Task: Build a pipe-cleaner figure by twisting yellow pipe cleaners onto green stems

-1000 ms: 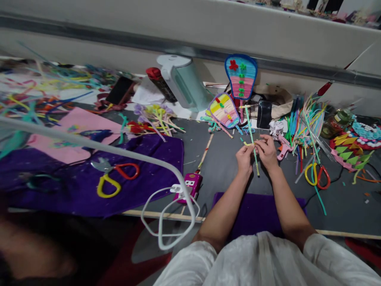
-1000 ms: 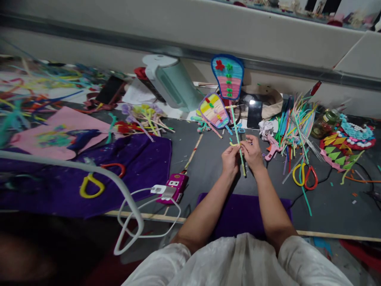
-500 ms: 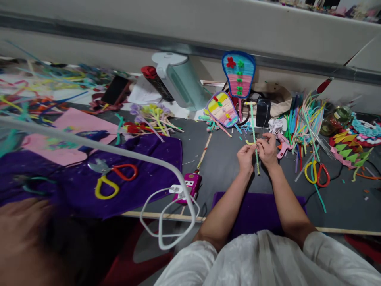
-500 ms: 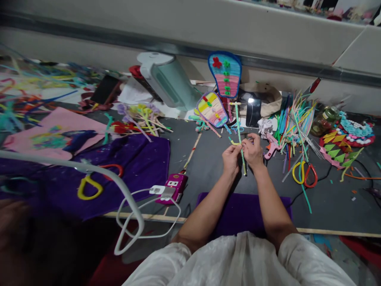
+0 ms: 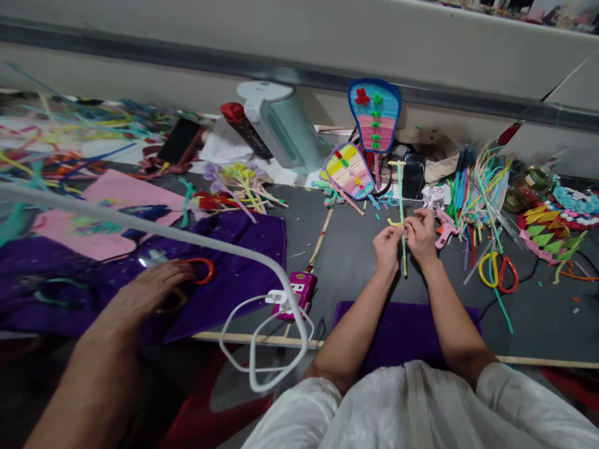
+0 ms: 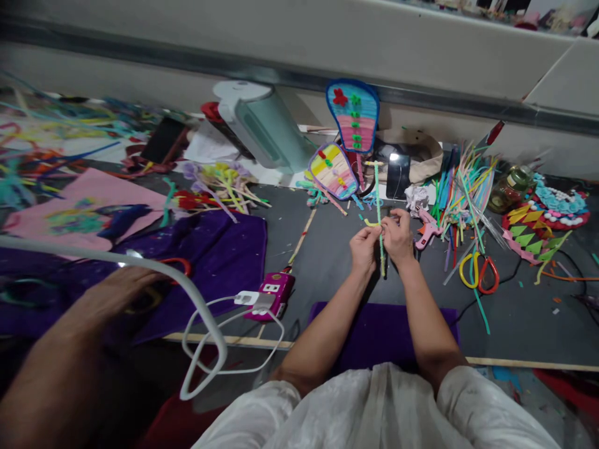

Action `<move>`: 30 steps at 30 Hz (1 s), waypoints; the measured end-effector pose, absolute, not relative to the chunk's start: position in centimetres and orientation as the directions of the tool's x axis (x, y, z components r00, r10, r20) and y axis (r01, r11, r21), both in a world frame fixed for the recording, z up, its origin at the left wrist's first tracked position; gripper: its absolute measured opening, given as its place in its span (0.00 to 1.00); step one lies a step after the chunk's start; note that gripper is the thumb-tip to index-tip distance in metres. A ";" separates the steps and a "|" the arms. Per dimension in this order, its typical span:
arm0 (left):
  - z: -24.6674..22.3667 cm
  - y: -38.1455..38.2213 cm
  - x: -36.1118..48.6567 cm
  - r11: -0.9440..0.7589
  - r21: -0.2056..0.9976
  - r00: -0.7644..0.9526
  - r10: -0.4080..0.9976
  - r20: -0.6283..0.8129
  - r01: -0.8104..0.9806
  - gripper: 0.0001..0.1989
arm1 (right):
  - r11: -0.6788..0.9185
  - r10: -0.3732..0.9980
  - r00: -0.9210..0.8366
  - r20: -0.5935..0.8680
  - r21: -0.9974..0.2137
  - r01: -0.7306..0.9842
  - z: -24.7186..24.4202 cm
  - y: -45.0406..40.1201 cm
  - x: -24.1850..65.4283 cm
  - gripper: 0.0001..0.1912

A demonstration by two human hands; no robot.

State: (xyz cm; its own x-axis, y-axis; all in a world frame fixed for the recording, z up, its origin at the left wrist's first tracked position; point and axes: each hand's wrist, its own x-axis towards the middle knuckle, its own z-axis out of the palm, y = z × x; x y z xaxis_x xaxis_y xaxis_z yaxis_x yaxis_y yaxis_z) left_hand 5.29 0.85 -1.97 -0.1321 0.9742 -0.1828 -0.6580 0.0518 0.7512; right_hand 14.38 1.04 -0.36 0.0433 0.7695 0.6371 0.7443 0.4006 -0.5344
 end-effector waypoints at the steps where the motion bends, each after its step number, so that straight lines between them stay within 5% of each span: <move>1: -1.9 0.8 5.3 0.052 0.752 -0.132 0.974 -0.182 -0.657 0.15 | 0.398 0.771 0.045 0.635 -0.536 0.744 -0.4 1.0 14.4 0.09; 16: -1.4 1.3 4.8 0.099 0.761 -0.108 0.970 -0.218 -0.641 0.14 | 0.391 0.806 0.063 0.588 -0.610 0.689 -0.1 0.8 14.0 0.11; 20: -1.5 1.6 4.3 0.087 0.762 -0.129 0.967 -0.219 -0.641 0.14 | 0.382 0.777 0.188 0.601 -0.688 0.617 0.4 0.8 13.8 0.09; 25: -1.3 1.8 3.7 0.105 0.766 -0.147 0.956 -0.253 -0.634 0.14 | 0.262 0.816 0.403 0.415 -0.886 0.384 0.8 1.4 14.4 0.11; 30: -1.3 1.9 3.7 0.107 0.763 -0.146 0.956 -0.255 -0.637 0.13 | 0.105 0.936 0.325 0.133 -0.989 0.101 0.4 2.0 14.4 0.17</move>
State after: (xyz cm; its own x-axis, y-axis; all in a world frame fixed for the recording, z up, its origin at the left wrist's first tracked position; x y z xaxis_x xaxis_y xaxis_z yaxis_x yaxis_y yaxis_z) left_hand 3.73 1.88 -1.29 -0.1456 0.9558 -0.2553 -0.6371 0.1069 0.7633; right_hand 14.39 2.03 0.35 0.3247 0.9364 0.1329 0.1008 0.1054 -0.9893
